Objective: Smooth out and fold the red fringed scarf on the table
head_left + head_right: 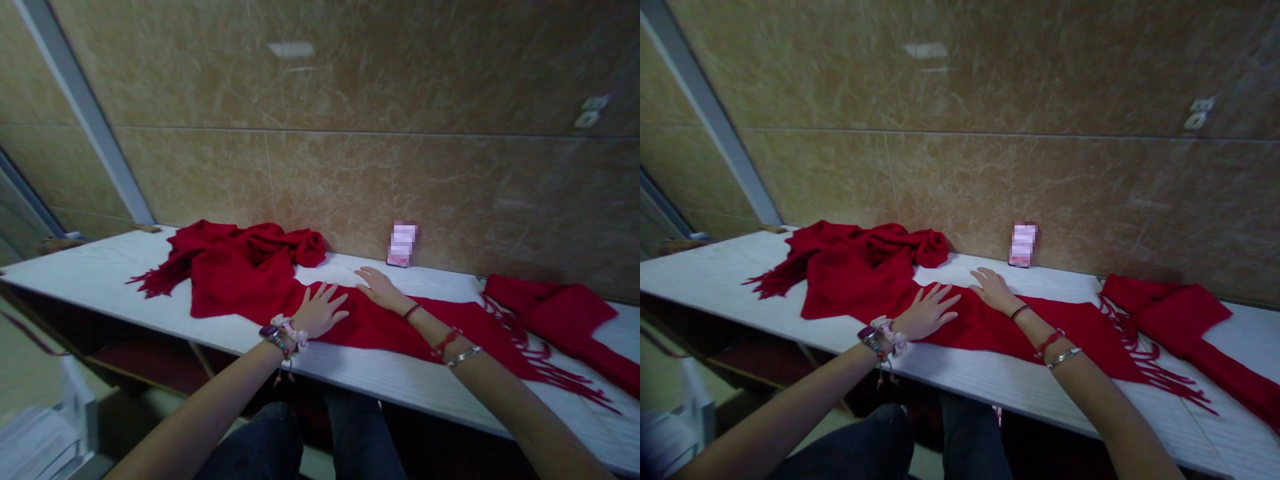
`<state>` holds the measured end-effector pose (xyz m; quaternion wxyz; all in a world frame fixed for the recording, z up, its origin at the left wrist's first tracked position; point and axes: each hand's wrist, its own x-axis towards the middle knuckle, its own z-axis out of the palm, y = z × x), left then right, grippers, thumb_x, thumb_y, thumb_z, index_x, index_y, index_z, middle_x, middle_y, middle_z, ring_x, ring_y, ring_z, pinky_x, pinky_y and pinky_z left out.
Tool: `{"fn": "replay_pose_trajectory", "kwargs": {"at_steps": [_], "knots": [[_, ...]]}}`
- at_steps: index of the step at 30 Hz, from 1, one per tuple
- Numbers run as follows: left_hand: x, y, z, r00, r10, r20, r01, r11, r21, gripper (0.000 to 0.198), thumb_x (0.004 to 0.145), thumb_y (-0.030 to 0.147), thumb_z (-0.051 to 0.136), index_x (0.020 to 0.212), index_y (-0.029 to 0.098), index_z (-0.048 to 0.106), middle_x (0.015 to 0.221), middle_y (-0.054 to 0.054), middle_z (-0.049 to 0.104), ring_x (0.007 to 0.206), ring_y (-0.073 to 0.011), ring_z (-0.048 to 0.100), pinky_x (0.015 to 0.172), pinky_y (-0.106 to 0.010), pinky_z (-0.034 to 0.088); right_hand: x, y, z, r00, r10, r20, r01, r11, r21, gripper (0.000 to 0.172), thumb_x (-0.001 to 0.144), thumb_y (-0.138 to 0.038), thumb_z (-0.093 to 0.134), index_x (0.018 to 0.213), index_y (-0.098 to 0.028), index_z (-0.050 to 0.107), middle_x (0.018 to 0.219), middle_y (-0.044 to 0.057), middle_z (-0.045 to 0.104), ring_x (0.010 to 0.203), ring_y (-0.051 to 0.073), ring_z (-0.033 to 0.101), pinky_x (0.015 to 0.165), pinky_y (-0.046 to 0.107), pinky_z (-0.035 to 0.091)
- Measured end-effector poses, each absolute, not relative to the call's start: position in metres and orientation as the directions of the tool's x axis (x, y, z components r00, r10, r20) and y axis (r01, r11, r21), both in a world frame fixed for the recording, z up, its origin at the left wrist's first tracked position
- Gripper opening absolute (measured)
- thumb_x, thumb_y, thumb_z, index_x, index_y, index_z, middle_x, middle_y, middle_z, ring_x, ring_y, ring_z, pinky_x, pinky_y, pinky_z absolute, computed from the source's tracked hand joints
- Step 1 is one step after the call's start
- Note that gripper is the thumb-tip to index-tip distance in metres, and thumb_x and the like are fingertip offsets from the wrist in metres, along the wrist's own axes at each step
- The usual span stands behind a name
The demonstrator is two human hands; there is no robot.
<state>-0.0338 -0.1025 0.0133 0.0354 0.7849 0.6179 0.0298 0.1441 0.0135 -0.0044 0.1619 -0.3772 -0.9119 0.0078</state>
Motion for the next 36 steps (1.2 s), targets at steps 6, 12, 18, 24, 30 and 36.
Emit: {"fn": "replay_pose_trajectory", "kwargs": {"at_steps": [6,12,18,24,30,36], "knots": [[-0.051,-0.089,-0.002,0.100,0.977,-0.189,0.988,-0.075,0.137,0.068,0.075,0.068,0.023,0.134,0.035,0.018,0.144,-0.003,0.006,0.127,-0.0393,0.001,0.092,-0.065,0.009,0.181,-0.023,-0.025,-0.734,0.675,0.070,0.664,0.735,-0.136,0.049,0.087,-0.047,0.022,0.133,-0.029,0.027,0.140,0.004,0.025,0.128,0.023,0.019,0.099,0.053,0.015],[-0.062,-0.081,-0.008,0.109,0.975,-0.191,0.988,-0.084,0.132,0.076,0.069,0.074,0.024,0.134,0.036,0.016,0.144,-0.004,0.003,0.127,-0.0394,-0.005,0.090,-0.068,0.007,0.245,-0.022,-0.037,-0.577,0.813,0.081,0.813,0.581,-0.044,0.049,0.088,-0.042,0.020,0.133,-0.026,0.028,0.140,0.003,0.025,0.127,0.022,0.021,0.099,0.050,0.020],[-0.063,-0.078,-0.009,0.114,0.976,-0.188,0.989,-0.093,0.117,0.076,0.069,0.074,0.022,0.134,0.035,0.016,0.144,-0.004,0.003,0.127,-0.0388,-0.002,0.092,-0.066,0.006,0.320,-0.017,-0.051,-0.338,0.928,0.156,0.941,0.336,0.042,0.047,0.087,-0.033,0.024,0.131,-0.019,0.032,0.137,0.008,0.031,0.125,0.024,0.027,0.095,0.052,0.027],[-0.063,-0.078,-0.008,0.111,0.979,-0.172,0.990,-0.095,0.100,0.072,0.072,0.070,0.023,0.134,0.035,0.018,0.144,-0.005,0.005,0.127,-0.0392,0.000,0.091,-0.067,0.008,0.335,-0.011,-0.052,-0.203,0.957,0.208,0.977,0.212,-0.021,0.045,0.087,-0.032,0.027,0.128,-0.016,0.039,0.134,0.012,0.036,0.123,0.026,0.030,0.095,0.048,0.030],[-0.061,-0.082,-0.004,0.118,0.980,-0.160,0.991,-0.105,0.087,0.067,0.076,0.065,0.023,0.135,0.033,0.017,0.144,-0.007,0.007,0.127,-0.0397,0.003,0.089,-0.067,0.012,0.339,-0.005,-0.048,-0.131,0.964,0.233,0.985,0.152,-0.078,0.043,0.086,-0.024,0.031,0.124,-0.007,0.042,0.129,0.018,0.041,0.121,0.025,0.035,0.096,0.039,0.031],[-0.067,-0.077,-0.006,0.112,0.977,-0.181,0.992,-0.099,0.080,0.067,0.076,0.062,0.025,0.135,0.031,0.016,0.144,-0.007,0.005,0.127,-0.0394,0.002,0.089,-0.067,0.015,0.338,-0.001,-0.037,-0.154,0.960,0.232,0.977,0.183,-0.106,0.037,0.085,-0.020,0.035,0.117,-0.009,0.049,0.123,0.015,0.048,0.115,0.020,0.042,0.094,0.031,0.034]]}}
